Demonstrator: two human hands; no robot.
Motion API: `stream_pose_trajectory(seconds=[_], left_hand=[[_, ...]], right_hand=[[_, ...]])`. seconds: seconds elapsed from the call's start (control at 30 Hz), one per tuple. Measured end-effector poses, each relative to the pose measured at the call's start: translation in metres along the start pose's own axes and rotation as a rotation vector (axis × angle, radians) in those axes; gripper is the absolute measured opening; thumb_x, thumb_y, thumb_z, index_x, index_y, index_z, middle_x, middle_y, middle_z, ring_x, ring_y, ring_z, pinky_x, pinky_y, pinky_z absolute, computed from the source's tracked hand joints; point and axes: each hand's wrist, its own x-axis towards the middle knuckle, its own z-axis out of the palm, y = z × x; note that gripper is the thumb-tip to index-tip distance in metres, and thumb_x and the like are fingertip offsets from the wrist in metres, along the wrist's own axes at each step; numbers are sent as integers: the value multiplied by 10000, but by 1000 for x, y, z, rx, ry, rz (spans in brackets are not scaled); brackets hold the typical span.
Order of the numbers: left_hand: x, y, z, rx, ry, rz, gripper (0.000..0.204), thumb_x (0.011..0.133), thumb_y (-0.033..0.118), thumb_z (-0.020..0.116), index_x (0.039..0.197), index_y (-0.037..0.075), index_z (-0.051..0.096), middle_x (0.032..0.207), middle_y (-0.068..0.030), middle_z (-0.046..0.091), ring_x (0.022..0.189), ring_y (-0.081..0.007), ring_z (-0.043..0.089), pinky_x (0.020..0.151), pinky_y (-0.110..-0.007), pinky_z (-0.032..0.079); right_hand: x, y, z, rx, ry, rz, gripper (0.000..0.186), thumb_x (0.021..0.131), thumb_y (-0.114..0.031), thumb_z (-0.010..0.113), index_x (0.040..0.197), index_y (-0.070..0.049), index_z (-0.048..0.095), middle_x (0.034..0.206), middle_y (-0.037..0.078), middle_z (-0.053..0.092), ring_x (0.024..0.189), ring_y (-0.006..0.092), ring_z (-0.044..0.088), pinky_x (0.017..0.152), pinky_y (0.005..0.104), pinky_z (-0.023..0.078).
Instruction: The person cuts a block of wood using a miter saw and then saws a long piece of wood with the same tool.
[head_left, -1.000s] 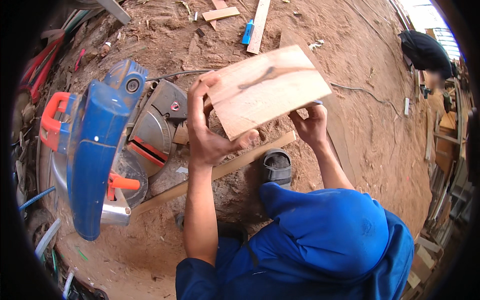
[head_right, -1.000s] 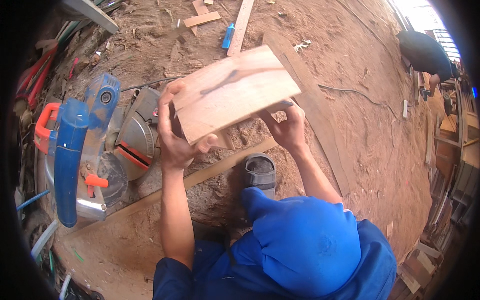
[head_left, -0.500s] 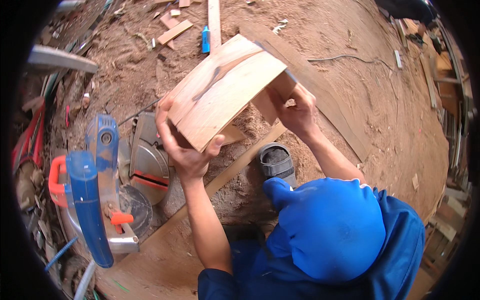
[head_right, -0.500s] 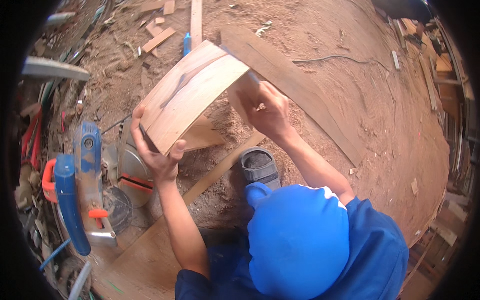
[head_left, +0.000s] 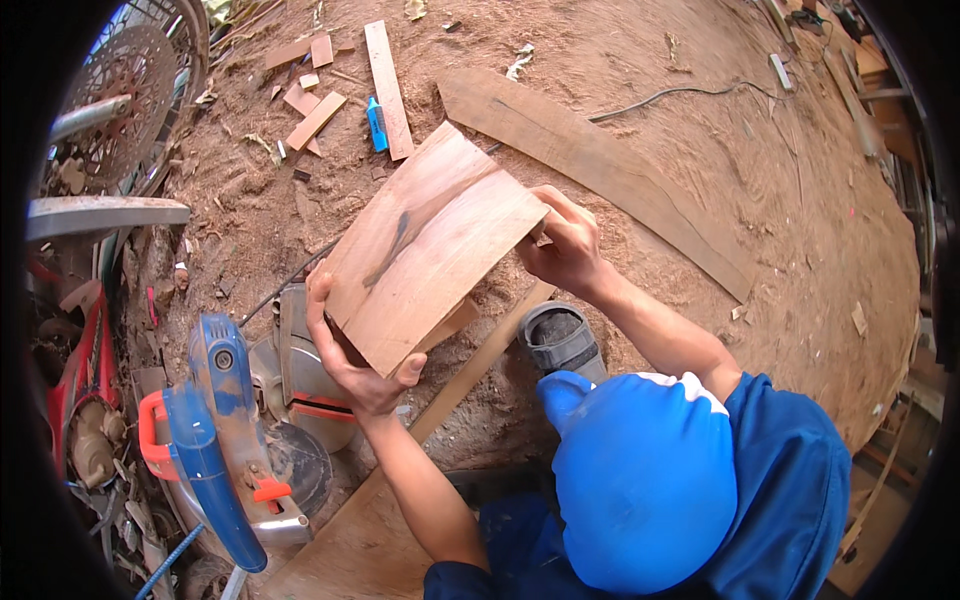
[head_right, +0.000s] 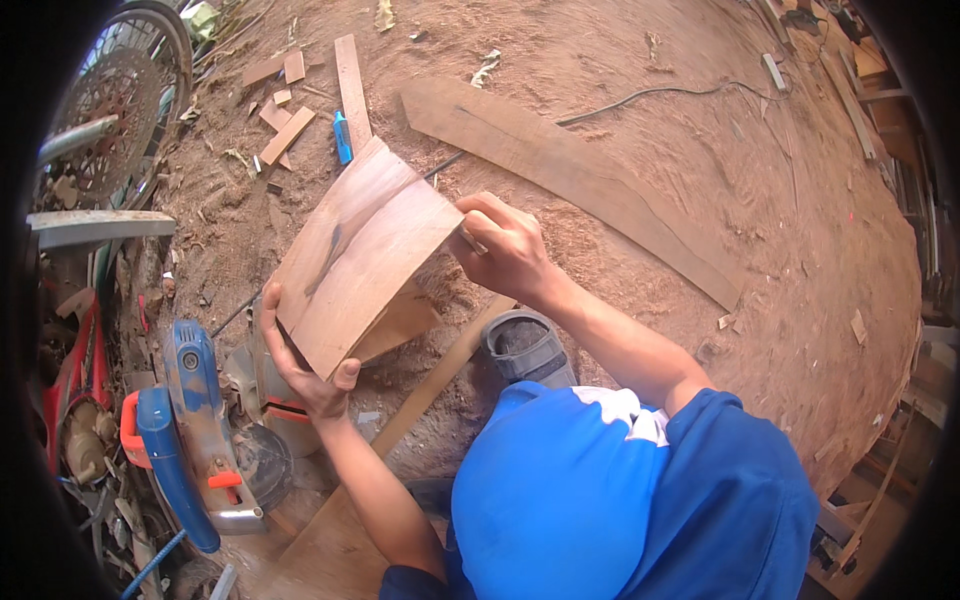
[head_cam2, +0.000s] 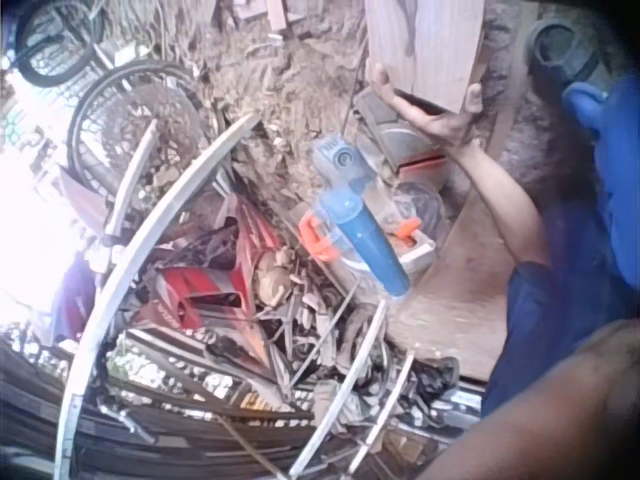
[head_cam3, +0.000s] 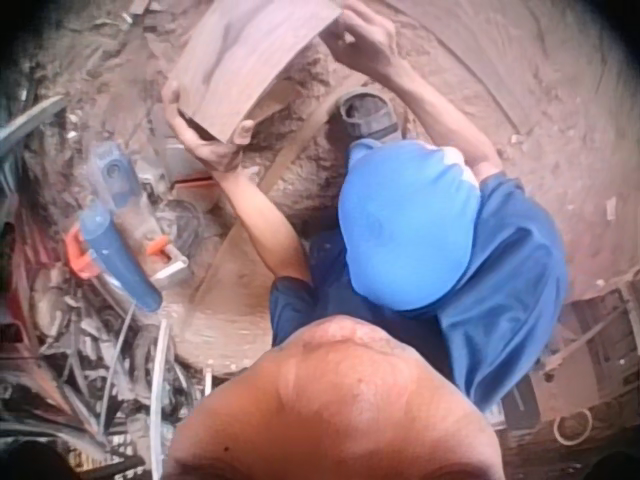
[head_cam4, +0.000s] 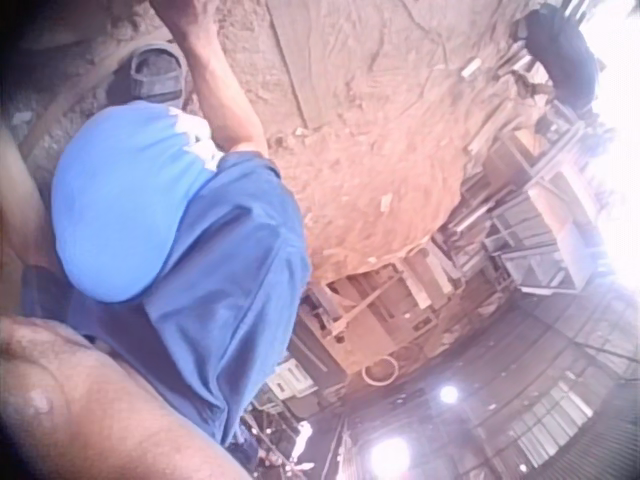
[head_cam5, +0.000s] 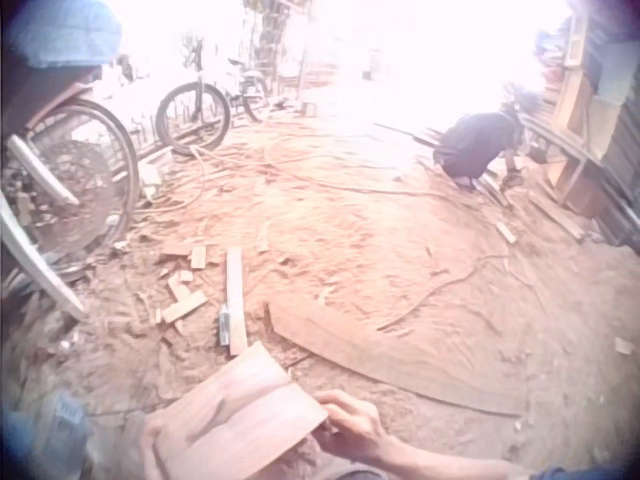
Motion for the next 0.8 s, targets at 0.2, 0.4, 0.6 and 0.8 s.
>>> stream_pose_trajectory(seconds=[0.2,0.4,0.6,0.8], left_hand=[[-2,0,-4,43,-54,8,1283,597,684,916,1536,14,355,1534,-160,375,1430,-316,412,1187,-461,355],[-6,9,-2,-16,-118,-65,1274,532,564,996,1518,42,380,1546,-215,364,1432,-351,402,1202,-481,319],[2,10,-2,106,-223,33,1332,529,631,964,1554,46,346,1613,-210,314,1497,-337,337,1225,-488,304],[3,19,-5,117,-257,15,1410,462,643,974,1574,53,338,1643,-236,272,1513,-376,296,1220,-506,293]], right_hand=[[0,5,0,76,-46,45,260,719,-34,787,895,-23,596,982,131,663,788,295,682,650,363,571],[8,10,-6,428,-96,68,907,735,-237,857,1471,-72,354,1486,223,416,1281,333,554,986,474,521],[16,6,-19,458,-56,-42,794,813,-356,791,1464,-60,445,1541,307,386,1424,423,446,1120,536,433],[12,7,-21,465,-96,-15,700,861,-407,758,1413,-50,516,1535,321,405,1435,436,438,1141,552,415]])
